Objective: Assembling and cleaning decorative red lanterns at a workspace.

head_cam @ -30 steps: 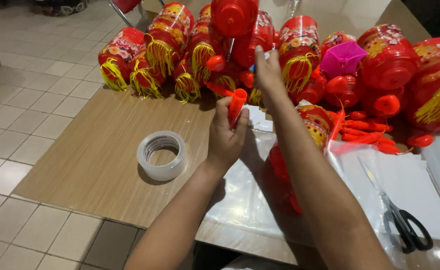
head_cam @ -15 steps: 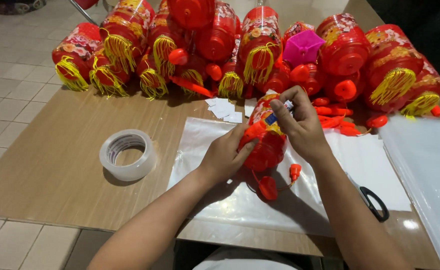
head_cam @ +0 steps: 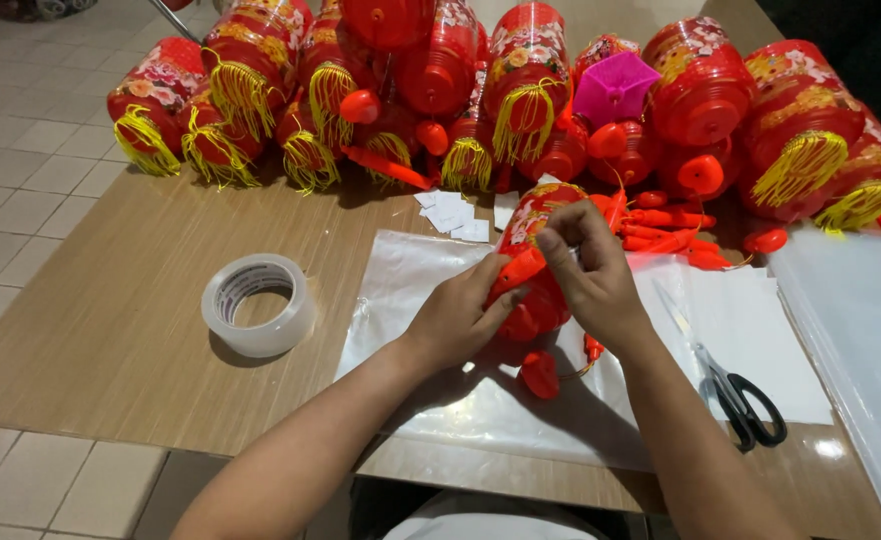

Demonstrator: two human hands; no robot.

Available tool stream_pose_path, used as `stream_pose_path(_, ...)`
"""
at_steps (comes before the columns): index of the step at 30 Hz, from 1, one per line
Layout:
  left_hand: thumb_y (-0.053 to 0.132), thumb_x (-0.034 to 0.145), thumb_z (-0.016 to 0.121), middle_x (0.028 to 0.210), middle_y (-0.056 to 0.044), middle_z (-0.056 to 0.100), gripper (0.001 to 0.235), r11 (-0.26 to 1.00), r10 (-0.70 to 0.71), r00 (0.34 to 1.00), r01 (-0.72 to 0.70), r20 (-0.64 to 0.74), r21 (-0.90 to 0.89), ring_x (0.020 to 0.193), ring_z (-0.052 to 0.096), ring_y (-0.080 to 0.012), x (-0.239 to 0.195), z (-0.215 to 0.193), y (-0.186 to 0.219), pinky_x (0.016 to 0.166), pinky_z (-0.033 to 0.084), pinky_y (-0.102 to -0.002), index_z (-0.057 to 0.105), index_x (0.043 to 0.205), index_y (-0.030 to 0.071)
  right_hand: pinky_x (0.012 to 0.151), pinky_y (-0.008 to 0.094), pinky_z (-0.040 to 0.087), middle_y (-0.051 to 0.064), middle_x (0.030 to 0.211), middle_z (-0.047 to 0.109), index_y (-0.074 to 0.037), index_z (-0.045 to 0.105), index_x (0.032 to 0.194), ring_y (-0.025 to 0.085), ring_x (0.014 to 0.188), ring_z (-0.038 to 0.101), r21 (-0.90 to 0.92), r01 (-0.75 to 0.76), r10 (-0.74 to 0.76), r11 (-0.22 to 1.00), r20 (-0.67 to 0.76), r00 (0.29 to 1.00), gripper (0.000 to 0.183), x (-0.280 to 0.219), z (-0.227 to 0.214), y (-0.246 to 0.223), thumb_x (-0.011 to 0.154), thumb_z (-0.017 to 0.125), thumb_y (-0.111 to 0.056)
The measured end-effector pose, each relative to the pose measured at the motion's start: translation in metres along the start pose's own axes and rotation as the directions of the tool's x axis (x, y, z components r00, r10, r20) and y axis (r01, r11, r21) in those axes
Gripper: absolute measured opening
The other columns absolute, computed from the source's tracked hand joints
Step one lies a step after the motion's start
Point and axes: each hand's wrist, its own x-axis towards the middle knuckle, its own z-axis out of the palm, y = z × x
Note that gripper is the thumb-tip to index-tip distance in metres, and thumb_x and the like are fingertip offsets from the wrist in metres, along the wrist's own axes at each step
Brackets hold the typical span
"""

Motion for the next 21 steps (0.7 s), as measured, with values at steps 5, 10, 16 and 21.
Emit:
stream_pose_path(5,0.033,0.103,0.051,0.095,-0.020,0.069,0.030,0.999,-0.006,1.000,0.006,-0.004,-0.039,0.095,0.071,-0.0438,-0.001,-0.004,0.006,0.081,0.059,-0.054,0.053,0.125,0.012,0.063,0.026,0.042,0.004,0.084,0.043,-0.010,0.046,0.118,0.012,0.072,0.046,0.353,-0.209,0.204,0.912,0.051,0.978,0.023,0.011,-0.022,-0.009,0.103,0.041,-0.026)
stream_pose_path(10,0.035,0.103,0.053,0.093,-0.020,0.069,0.030,0.998,-0.014,0.999,0.012,-0.033,-0.064,0.094,0.071,-0.0424,0.000,-0.004,0.004,0.080,0.059,-0.053,0.053,0.123,0.012,0.075,0.031,0.045,0.008,0.099,0.039,-0.009,0.039,0.124,0.017,0.087,0.048,0.306,-0.237,0.211,0.922,0.117,0.970,0.032,0.028,-0.029,-0.038,0.093,0.044,-0.003)
stream_pose_path(16,0.032,0.104,0.051,0.092,-0.019,0.070,0.027,0.992,0.006,0.999,-0.012,-0.046,-0.128,0.093,0.072,-0.0398,0.000,-0.004,0.002,0.082,0.059,-0.053,0.053,0.122,0.011,0.080,0.029,0.050,0.008,0.105,0.042,-0.011,0.035,0.130,0.016,0.095,0.051,0.357,-0.101,0.088,0.929,0.052,0.995,0.035,0.033,-0.006,-0.038,0.099,0.044,0.004)
stream_pose_path(21,0.031,0.104,0.052,0.093,-0.020,0.069,0.025,0.987,0.031,0.999,-0.037,-0.043,-0.154,0.094,0.072,-0.0394,0.000,-0.005,0.008,0.083,0.058,-0.052,0.053,0.120,0.011,0.080,0.029,0.053,0.007,0.103,0.037,-0.011,0.034,0.123,0.015,0.092,0.048,0.377,-0.019,0.056,0.926,-0.087,0.995,0.030,0.028,0.021,-0.039,0.098,0.038,0.006)
